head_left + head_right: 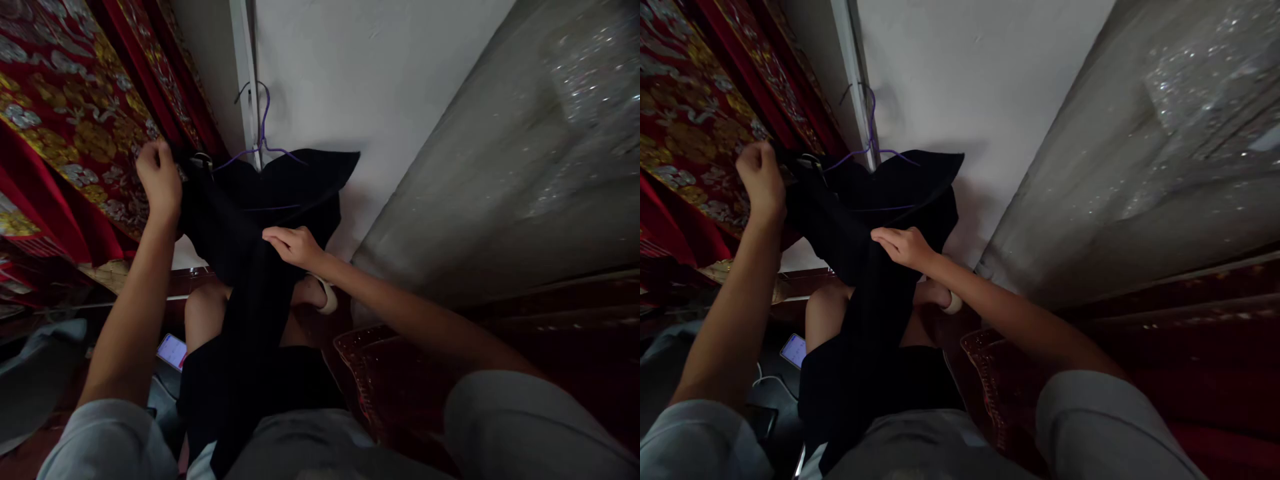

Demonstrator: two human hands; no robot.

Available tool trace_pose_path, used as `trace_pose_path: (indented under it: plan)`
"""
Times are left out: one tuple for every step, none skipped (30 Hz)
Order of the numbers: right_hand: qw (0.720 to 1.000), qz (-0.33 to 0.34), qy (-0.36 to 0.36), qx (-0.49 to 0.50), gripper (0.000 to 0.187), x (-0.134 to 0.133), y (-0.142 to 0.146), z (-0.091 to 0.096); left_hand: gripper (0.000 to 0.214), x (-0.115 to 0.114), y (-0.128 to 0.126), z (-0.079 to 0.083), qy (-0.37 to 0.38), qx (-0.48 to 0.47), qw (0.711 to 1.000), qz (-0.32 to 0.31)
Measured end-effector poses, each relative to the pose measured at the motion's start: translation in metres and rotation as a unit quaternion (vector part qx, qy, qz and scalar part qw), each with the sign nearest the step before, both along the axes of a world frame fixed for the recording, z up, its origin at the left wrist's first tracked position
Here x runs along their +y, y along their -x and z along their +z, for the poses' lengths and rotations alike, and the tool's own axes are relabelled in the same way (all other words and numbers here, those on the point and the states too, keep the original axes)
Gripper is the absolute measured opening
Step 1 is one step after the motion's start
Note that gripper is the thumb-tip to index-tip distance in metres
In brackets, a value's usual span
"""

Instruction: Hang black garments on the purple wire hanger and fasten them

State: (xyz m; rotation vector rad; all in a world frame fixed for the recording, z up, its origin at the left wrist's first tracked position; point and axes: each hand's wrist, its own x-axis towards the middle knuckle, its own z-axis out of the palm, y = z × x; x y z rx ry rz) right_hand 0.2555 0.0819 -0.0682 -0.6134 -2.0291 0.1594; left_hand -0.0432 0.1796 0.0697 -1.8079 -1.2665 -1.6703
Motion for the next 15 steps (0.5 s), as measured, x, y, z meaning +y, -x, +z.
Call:
trace_pose_path:
  plan:
    - [1.0, 0.008, 0.026, 0.015, 0.024, -0.006, -0.002, 0.0, 0.044, -0.004, 0.015, -0.012, 0.092, -0.022, 0.995, 0.001]
    - [0.997, 0.015, 0.06, 0.036, 0.023, -0.011, -0.003, 0.002, 0.032, -0.013, 0.026, -0.028, 0.183, -0.026, 0.983, 0.0]
    - [0.993, 0.023, 0.099, 0.065, 0.022, -0.015, -0.004, 0.005, 0.026, -0.025, 0.032, -0.046, 0.26, -0.015, 0.965, -0.01]
    - [0.984, 0.033, 0.142, 0.098, 0.022, -0.019, -0.004, 0.008, 0.025, -0.038, 0.036, -0.065, 0.326, 0.007, 0.945, -0.031]
    - [0.973, 0.045, 0.185, 0.128, 0.024, -0.02, -0.004, 0.011, 0.026, -0.051, 0.037, -0.084, 0.376, 0.031, 0.924, -0.056]
    - [0.961, 0.056, 0.226, 0.151, 0.025, -0.021, -0.003, 0.013, 0.027, -0.064, 0.036, -0.102, 0.401, 0.044, 0.912, -0.071]
    - [0.949, 0.068, 0.263, 0.16, 0.026, -0.021, -0.001, 0.015, 0.028, -0.075, 0.034, -0.116, 0.416, 0.054, 0.904, -0.084]
    - [0.938, 0.078, 0.299, 0.156, 0.026, -0.02, 0.0, 0.017, 0.029, -0.084, 0.031, -0.126, 0.429, 0.061, 0.896, -0.099]
    - [0.928, 0.086, 0.335, 0.14, 0.027, -0.018, 0.002, 0.018, 0.03, -0.092, 0.027, -0.132, 0.439, 0.063, 0.889, -0.114]
    - [0.919, 0.088, 0.366, 0.117, 0.028, -0.017, 0.003, 0.018, 0.029, -0.099, 0.022, -0.133, 0.45, 0.059, 0.881, -0.135]
    - [0.913, 0.086, 0.388, 0.092, 0.029, -0.017, 0.005, 0.019, 0.028, -0.106, 0.015, -0.129, 0.458, 0.047, 0.872, -0.165]
    - [0.912, 0.081, 0.395, 0.07, 0.03, -0.017, 0.008, 0.02, 0.027, -0.112, 0.007, -0.121, 0.457, 0.026, 0.866, -0.2]
    - [0.918, 0.079, 0.386, 0.05, 0.031, -0.019, 0.01, 0.021, 0.029, -0.118, -0.002, -0.111, 0.447, 0.0, 0.862, -0.238]
    - [0.927, 0.081, 0.365, 0.033, 0.035, -0.021, 0.014, 0.022, 0.032, -0.125, -0.013, -0.098, 0.426, -0.028, 0.86, -0.279]
    - [0.936, 0.09, 0.34, 0.018, 0.041, -0.025, 0.018, 0.025, 0.035, -0.132, -0.026, -0.084, 0.399, -0.048, 0.86, -0.314]
